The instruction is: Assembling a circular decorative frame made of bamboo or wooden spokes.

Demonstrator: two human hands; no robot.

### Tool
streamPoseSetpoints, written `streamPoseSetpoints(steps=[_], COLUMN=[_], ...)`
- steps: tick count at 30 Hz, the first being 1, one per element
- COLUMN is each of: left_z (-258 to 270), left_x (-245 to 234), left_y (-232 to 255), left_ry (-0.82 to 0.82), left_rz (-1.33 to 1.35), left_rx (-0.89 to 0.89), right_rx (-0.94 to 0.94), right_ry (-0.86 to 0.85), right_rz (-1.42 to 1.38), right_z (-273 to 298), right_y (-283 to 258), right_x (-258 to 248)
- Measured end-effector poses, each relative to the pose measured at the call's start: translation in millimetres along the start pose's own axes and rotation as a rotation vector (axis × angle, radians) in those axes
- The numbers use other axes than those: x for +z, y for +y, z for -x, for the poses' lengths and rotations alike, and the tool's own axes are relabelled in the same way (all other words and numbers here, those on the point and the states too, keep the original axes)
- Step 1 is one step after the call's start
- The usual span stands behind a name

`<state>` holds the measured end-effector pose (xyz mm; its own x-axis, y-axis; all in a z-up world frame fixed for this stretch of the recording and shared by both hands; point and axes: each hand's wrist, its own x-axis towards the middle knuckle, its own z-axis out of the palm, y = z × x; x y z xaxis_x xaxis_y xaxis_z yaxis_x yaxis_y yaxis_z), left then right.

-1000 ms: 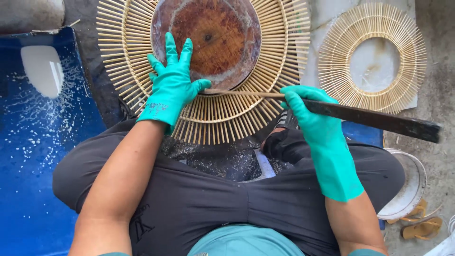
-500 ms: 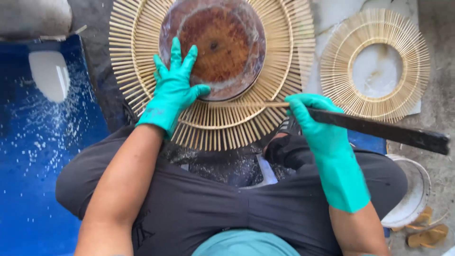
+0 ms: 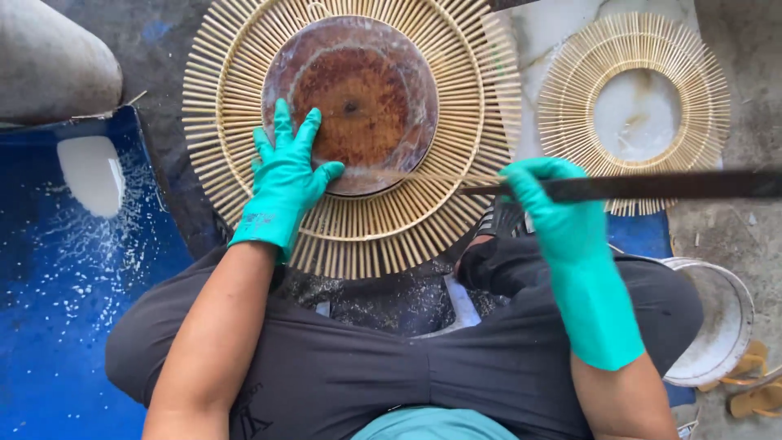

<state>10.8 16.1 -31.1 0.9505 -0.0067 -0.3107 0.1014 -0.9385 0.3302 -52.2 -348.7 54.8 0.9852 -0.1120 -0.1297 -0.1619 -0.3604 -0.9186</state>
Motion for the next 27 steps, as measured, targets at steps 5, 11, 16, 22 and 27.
streamPoseSetpoints(steps=[5,11,16,22,27], left_z=[7.1,5.9,5.3,6.0,5.2], left_x=[-5.5,-16.7,-12.8,-19.1,-18.7], left_y=[8.1,17.4,13.5,19.0,20.1], left_ry=[-0.072,-0.137,-0.126,-0.124,-0.126], left_rz=[0.085,0.013,0.008,0.033,0.064], left_rx=[-0.065,-0.113,-0.104,-0.107,-0.102], right_rx=[0.071,0.32,0.372,0.307,0.452], right_ry=[0.095,0.165,0.068,0.129,0.006], right_rz=[-0.226,0.031,0.104,0.09,-0.174], right_z=[-26.1,-41.4,-50.0,-21.0,42.3], right_y=[41.7,87.5,82.4,20.3,-10.8], right_x=[-39.0,-39.4,-23.1,-23.3,-22.3])
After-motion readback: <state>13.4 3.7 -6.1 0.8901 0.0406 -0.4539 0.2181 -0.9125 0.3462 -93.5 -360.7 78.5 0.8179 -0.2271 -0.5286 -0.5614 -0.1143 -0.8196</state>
